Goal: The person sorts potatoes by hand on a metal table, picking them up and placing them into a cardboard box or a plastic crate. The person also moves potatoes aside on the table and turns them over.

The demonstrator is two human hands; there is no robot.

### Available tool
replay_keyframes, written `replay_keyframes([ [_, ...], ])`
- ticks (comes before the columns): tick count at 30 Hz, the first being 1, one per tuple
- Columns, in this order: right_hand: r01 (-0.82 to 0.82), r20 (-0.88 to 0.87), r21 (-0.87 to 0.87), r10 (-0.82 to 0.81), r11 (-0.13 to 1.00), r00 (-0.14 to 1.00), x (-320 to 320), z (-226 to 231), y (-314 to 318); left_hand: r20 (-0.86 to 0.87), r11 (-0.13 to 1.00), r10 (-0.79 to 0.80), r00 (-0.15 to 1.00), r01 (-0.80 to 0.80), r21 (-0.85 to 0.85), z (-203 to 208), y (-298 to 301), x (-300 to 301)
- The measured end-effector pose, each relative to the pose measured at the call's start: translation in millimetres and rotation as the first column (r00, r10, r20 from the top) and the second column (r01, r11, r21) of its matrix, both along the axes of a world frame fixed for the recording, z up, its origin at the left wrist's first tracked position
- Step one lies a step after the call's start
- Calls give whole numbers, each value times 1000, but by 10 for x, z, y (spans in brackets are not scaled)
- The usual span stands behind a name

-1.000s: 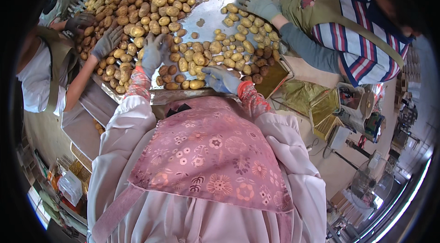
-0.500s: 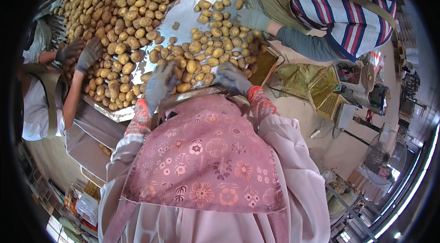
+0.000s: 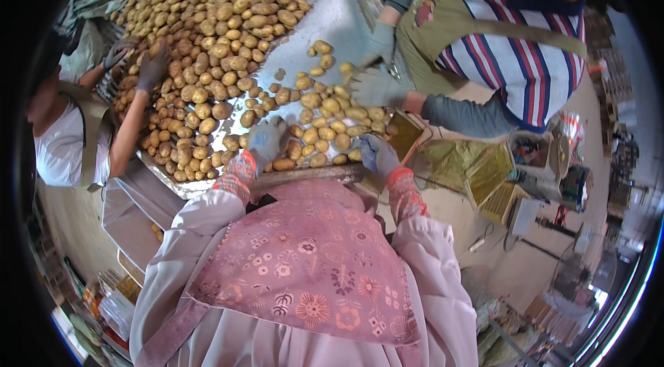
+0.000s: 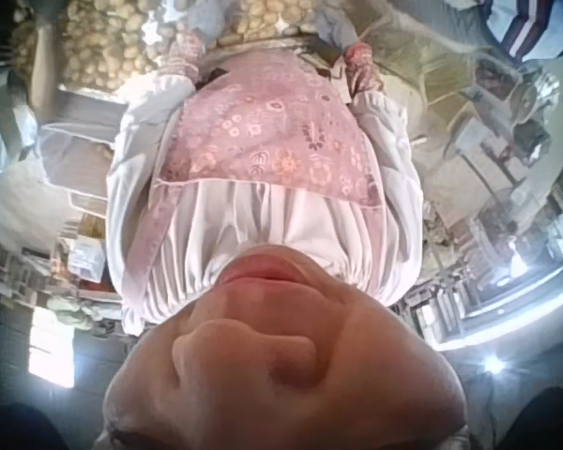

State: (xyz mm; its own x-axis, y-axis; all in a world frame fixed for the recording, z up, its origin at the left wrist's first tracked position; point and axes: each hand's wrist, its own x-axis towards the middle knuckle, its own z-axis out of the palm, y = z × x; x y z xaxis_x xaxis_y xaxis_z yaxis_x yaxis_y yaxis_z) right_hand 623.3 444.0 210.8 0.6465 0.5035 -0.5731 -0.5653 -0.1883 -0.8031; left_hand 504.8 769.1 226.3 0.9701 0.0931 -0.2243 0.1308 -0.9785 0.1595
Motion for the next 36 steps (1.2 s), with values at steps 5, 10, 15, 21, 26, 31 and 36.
replay_keyframes([
  [5, -189, -335, 461, 367, 867, 868, -177, 102, 639, 133, 991, -21, 991, 37, -125, 164, -164, -274],
  [10, -560, 756, -517, 652, 647, 56, -24, -148, 567, 341, 984, 77, 937, -15, -180, 350, 59, -714],
  [15, -654, 674, -129, 550, 745, 493, 228, -468, 287, 67, 946, 292, 954, -278, -165, 319, 258, -933],
  [21, -346, 154, 93, 330, 934, 931, 12, -60, 1100, 184, 867, 149, 971, -39, -497, 225, 325, -119],
  [26, -513, 527, -675, 833, 530, 167, -96, 81, 1073, 608, 922, 280, 742, -31, -387, 511, 1357, 768],
  [31, -566, 569, -598, 798, 568, 199, -197, -102, 1028, 329, 929, 354, 876, -288, -234, 276, 2168, 1248],
  [36, -607, 658, -458, 707, 650, 261, -178, -345, 991, 262, 945, 291, 920, -319, 71, 108, 1707, 1370],
])
